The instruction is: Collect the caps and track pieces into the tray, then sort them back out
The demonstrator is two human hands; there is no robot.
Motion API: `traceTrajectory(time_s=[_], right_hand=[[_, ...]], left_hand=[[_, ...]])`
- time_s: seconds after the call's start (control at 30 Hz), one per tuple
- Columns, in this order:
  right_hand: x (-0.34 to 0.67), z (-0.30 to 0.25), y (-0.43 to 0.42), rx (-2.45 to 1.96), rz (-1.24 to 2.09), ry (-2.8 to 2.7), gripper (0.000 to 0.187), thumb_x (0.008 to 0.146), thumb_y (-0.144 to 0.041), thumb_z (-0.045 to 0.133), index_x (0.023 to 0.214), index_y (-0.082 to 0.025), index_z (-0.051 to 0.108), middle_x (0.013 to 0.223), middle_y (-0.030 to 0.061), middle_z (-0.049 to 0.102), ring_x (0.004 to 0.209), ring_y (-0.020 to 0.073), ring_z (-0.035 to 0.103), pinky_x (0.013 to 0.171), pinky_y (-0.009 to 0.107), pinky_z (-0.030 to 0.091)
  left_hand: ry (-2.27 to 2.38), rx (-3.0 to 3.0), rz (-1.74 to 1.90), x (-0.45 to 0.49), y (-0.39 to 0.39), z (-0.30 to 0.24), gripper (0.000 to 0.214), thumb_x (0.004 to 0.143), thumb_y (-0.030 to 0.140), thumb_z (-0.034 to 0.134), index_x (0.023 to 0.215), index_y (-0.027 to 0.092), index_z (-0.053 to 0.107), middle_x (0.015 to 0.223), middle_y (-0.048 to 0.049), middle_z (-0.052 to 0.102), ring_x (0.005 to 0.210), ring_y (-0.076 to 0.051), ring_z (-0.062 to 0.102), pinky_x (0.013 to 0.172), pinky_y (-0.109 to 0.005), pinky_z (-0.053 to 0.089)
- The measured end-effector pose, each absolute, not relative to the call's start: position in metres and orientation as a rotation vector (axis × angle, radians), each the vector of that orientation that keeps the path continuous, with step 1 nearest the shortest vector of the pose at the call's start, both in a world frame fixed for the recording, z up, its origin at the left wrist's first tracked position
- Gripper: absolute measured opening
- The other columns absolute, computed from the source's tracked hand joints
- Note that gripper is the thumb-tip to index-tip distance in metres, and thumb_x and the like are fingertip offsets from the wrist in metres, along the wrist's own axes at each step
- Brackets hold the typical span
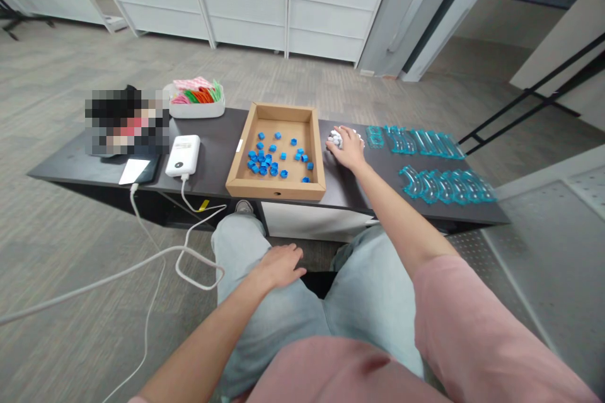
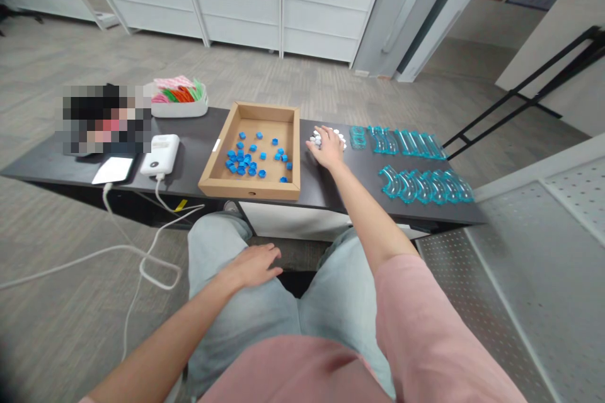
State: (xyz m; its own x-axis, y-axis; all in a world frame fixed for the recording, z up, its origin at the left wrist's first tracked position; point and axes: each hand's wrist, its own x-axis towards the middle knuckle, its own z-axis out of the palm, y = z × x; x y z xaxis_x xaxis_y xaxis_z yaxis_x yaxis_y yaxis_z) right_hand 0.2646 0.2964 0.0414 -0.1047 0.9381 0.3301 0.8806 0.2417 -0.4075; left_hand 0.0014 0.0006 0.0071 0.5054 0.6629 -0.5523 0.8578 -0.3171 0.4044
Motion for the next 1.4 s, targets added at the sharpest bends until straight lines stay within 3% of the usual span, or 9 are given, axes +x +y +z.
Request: traceTrajectory(time_s=[0.1, 0.23, 0.4, 0.67, 0.97, 1.17, 1.4], right_hand=[[0.274, 0.032, 0.286, -1.730, 0.162, -2.154, 0.071, 0.105, -0.057, 0.073, 0.169, -0.027, 0.066, 0.182, 0.0205, 0.055, 0.167, 0.0497, 0.046, 0.136, 0.078, 0.033], [0.271, 0.027, 0.270, -1.665, 0.120, -2.182, 0.062, 0.105, -0.057, 0.074, 0.158, -0.026, 0.075, 0.173, 0.0205, 0.063, 0.159, 0.0483, 0.051, 0.133, 0.072, 0.037], [0.270, 0.027, 0.262, -1.629, 0.061, -2.171, 0.066, 0.106, -0.058, 0.074, 0.164, -0.027, 0.072, 0.176, 0.0175, 0.061, 0.161, 0.0476, 0.049, 0.131, 0.068, 0.040], [0.274, 0.023, 0.269, -1.501, 0.073, -2.318, 0.039, 0.112, -0.051, 0.065, 0.131, -0.023, 0.084, 0.134, 0.0182, 0.077, 0.128, 0.0401, 0.067, 0.117, 0.054, 0.055], [0.277, 0.016, 0.273, -1.513, 0.091, -2.098, 0.030, 0.107, -0.048, 0.069, 0.113, -0.023, 0.083, 0.121, 0.0175, 0.079, 0.117, 0.0381, 0.070, 0.108, 0.051, 0.058], [0.275, 0.030, 0.287, -1.443, 0.219, -1.747, 0.040, 0.105, -0.064, 0.067, 0.101, -0.025, 0.076, 0.094, 0.0071, 0.075, 0.092, 0.0281, 0.067, 0.094, 0.044, 0.058], [0.189, 0.077, 0.295, -1.110, 0.346, -1.937, 0.048, 0.109, -0.072, 0.064, 0.109, -0.026, 0.078, 0.101, 0.0060, 0.076, 0.098, 0.0267, 0.068, 0.097, 0.043, 0.056]], left_hand=[[1.244, 2.085, -0.385, 0.003, 0.000, 0.009, 0.031, 0.107, 0.044, 0.064, 0.132, 0.030, 0.076, 0.147, -0.0168, 0.078, 0.138, -0.040, 0.076, 0.116, -0.048, 0.058], [1.258, 2.094, -0.412, 0.005, -0.001, 0.011, 0.028, 0.109, 0.044, 0.066, 0.130, 0.029, 0.077, 0.147, -0.0156, 0.079, 0.136, -0.038, 0.077, 0.116, -0.045, 0.059], [1.262, 2.108, -0.431, 0.006, -0.002, 0.013, 0.026, 0.111, 0.042, 0.064, 0.130, 0.029, 0.077, 0.147, -0.0142, 0.079, 0.137, -0.037, 0.076, 0.118, -0.044, 0.058], [1.265, 2.096, -0.414, 0.006, -0.002, 0.013, 0.025, 0.110, 0.041, 0.065, 0.129, 0.031, 0.077, 0.147, -0.0132, 0.079, 0.135, -0.036, 0.077, 0.117, -0.045, 0.058], [1.256, 2.099, -0.419, 0.006, -0.002, 0.012, 0.030, 0.109, 0.042, 0.064, 0.134, 0.030, 0.077, 0.149, -0.0151, 0.078, 0.137, -0.038, 0.076, 0.118, -0.048, 0.058], [1.243, 2.093, -0.367, 0.006, -0.002, 0.007, 0.034, 0.108, 0.042, 0.065, 0.135, 0.028, 0.078, 0.146, -0.0176, 0.079, 0.136, -0.040, 0.077, 0.117, -0.050, 0.058], [1.233, 2.110, -0.363, 0.006, -0.002, 0.003, 0.036, 0.108, 0.044, 0.065, 0.137, 0.028, 0.079, 0.149, -0.0189, 0.078, 0.138, -0.042, 0.076, 0.118, -0.051, 0.058]])
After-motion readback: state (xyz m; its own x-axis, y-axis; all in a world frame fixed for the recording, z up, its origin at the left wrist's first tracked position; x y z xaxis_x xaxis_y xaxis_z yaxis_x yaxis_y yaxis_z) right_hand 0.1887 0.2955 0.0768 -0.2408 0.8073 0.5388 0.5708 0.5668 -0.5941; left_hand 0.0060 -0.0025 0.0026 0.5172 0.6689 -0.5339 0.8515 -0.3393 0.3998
